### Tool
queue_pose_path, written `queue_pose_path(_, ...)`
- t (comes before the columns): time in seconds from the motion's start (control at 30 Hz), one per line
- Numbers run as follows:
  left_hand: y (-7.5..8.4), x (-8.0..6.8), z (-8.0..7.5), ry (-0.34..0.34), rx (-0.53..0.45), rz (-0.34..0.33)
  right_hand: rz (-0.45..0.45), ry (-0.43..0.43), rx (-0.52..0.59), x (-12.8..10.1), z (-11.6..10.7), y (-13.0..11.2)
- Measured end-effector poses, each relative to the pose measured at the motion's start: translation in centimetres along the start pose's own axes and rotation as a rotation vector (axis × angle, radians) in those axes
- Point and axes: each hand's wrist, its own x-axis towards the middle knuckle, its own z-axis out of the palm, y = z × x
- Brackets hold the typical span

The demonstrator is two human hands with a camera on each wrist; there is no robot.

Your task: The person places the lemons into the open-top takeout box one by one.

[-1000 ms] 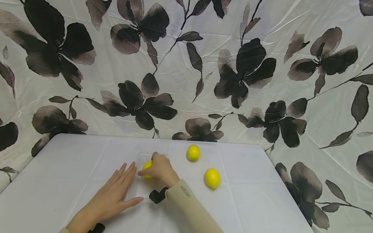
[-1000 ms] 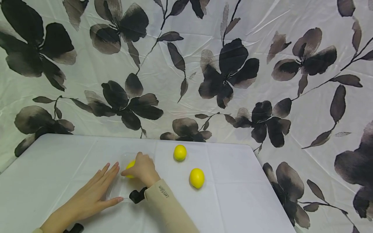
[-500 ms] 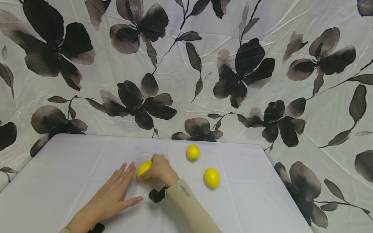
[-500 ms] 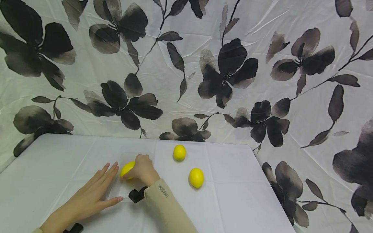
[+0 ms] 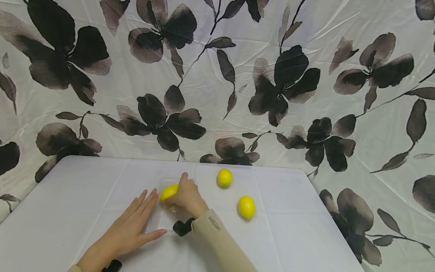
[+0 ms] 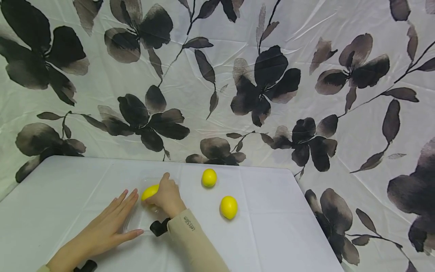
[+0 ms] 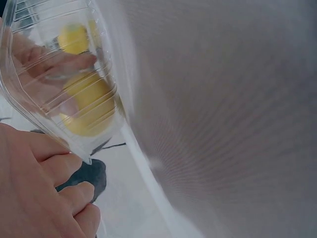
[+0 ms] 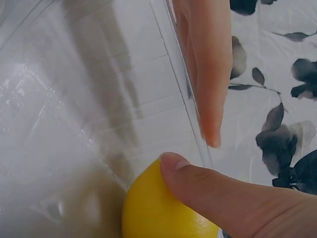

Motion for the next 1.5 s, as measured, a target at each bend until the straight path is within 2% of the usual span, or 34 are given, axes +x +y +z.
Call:
queue_pose_path(0.33, 0.1, 0.1, -0.2, -0.001, -0.008, -0.003, 0.0, -0.017, -0.045, -0.3, -0.4, -0.3)
queue_pose_path(0.63, 0.1, 0.1, 0.0, 0.0, -0.001, -0.005, -0.04, 0.036, -0.135, -0.7, -0.6, -0.4)
queue_pose_path(0.8, 0.0, 0.1, 0.0, 0.005, -0.002, -0.002, -0.047, 0.03, -0.152, -1.4, -1.4, -0.6)
queue_pose_path(1.17, 0.0, 0.0, -0.1, -0.02, -0.017, -0.015, -0.125, -0.005, -0.017, -3.3, -5.2, -0.2)
queue_pose_path(1.37, 0.0, 0.0, -0.1, -0.029, -0.016, -0.028, -0.186, 0.007, 0.11, -4.2, -7.4, 1.4)
queue_pose_path(1.5, 0.1, 0.0, -0.2, -0.021, -0.013, -0.022, -0.229, 0.048, 0.211, -4.7, -8.6, 3.2)
